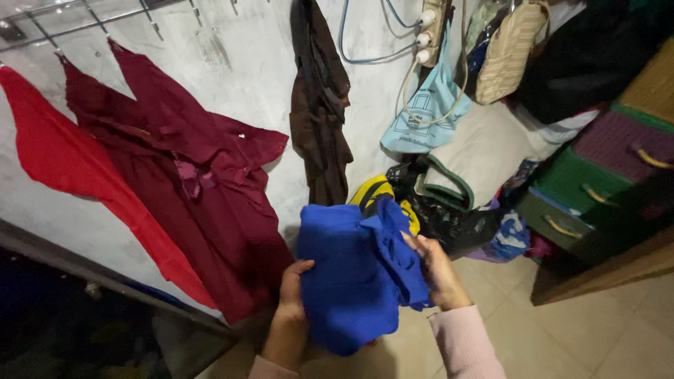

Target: The person takes various pieces of clothing from the workspace, folds them individually by hand, and places them onto shelves or a stack inside a cabinet.

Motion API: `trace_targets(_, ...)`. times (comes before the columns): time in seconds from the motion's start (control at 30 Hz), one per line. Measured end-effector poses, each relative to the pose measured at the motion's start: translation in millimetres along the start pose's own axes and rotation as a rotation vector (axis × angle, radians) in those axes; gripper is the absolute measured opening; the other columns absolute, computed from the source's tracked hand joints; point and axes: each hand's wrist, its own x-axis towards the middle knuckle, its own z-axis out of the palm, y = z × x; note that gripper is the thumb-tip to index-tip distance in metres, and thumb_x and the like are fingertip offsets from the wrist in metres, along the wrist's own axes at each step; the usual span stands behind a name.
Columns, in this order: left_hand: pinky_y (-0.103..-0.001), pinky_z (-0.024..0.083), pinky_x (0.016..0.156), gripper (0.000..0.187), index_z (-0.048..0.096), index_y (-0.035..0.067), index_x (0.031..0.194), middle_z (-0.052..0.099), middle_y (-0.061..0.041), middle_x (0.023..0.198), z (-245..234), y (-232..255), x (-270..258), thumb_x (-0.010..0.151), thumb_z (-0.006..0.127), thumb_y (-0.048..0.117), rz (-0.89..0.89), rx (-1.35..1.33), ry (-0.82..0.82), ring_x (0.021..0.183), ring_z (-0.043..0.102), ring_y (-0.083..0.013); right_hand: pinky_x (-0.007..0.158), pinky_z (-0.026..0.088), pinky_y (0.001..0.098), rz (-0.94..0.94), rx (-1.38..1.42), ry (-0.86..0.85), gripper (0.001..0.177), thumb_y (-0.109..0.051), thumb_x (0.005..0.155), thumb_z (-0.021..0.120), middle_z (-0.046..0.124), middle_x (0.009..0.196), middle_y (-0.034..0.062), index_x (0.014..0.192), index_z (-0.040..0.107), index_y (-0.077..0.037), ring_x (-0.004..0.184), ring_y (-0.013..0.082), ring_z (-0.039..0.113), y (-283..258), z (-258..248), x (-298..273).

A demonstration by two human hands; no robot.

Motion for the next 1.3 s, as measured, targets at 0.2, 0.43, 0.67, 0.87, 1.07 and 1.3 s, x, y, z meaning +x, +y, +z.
trace_targets(0.2, -0.056, 0.053, 0.101, 0.055, 0.055, -0.004, 0.131, 0.069, -0.02, 0.116, -0.8, -29.4, 19.6, 0.082, 0.064, 0.019, 0.05, 0.025, -0.031, 0.104, 0.068, -0.0389, 0.107, 0.041, 0.0318, -0.421, -0.935, -0.176, 0.068, -0.008, 0.081, 0.064, 0.062, 0.143, 0.0114, 0.148, 0.053, -0.003, 0.124, 0.0174, 0.059, -54.9, 89.4, -73.5)
trace_targets(0.43, -0.044, 0.05, 0.105, 0.078, 0.033, 0.027, 0.151, 0.061, -0.006, 0.134, 17.2, -94.1, 46.8, 0.078, 0.059, 0.012, 0.452, 0.596, 0.181, 0.121, 0.061, -0.0255, 0.109, 0.043, 0.0336, -0.099, -0.473, -0.309, 0.064, -0.011, 0.089, 0.054, 0.058, 0.148, 0.014, 0.152, 0.047, -0.003, 0.126, 0.0229, 0.06, -42.0, 134.9, -92.9)
trace_targets(0.67, -0.039, 0.05, 0.103, 0.068, 0.027, 0.021, 0.153, 0.062, -0.007, 0.133, 31.4, -120.8, 14.3, 0.092, 0.056, 0.02, 0.351, 0.773, -0.065, 0.119, 0.062, -0.0224, 0.111, 0.04, 0.0313, -0.084, -0.491, -0.351, 0.089, 0.011, 0.073, 0.057, 0.05, 0.155, 0.0104, 0.158, 0.039, -0.006, 0.13, 0.0199, 0.054, -0.9, 147.8, -97.5)
trace_targets(0.87, -0.035, 0.05, 0.101, 0.062, 0.022, 0.015, 0.156, 0.063, -0.008, 0.132, 49.2, -128.0, -61.3, 0.103, 0.052, 0.027, 0.358, 1.0, -0.041, 0.118, 0.063, -0.0197, 0.117, 0.029, 0.0317, -0.231, -0.541, -0.282, 0.099, 0.014, 0.062, 0.062, 0.045, 0.159, 0.006, 0.157, 0.039, -0.007, 0.141, 0.0171, 0.044, -9.5, 150.0, -116.9)
trace_targets(1.07, -0.047, 0.055, 0.088, 0.065, 0.047, -0.002, 0.134, 0.067, -0.021, 0.107, 49.5, -75.6, -37.7, 0.079, 0.069, 0.025, -0.058, 0.179, -0.129, 0.092, 0.066, -0.0357, 0.115, 0.031, 0.0319, -0.447, -0.993, -0.04, 0.102, 0.011, 0.057, 0.067, 0.052, 0.156, 0.0083, 0.155, 0.046, -0.008, 0.142, 0.0215, 0.046, -88.1, 91.7, -156.9)
trace_targets(1.3, -0.05, 0.058, 0.087, 0.047, 0.066, -0.006, 0.11, 0.072, -0.021, 0.095, 2.5, -41.1, -0.1, 0.075, 0.068, 0.024, -0.218, -0.018, 0.193, 0.081, 0.069, -0.0386, 0.107, 0.047, 0.039, -0.46, -1.94, 0.301, 0.105, 0.009, 0.059, 0.069, 0.048, 0.153, 0.0178, 0.153, 0.046, -0.031, 0.13, 0.0359, 0.058, -92.2, 58.5, -141.4)
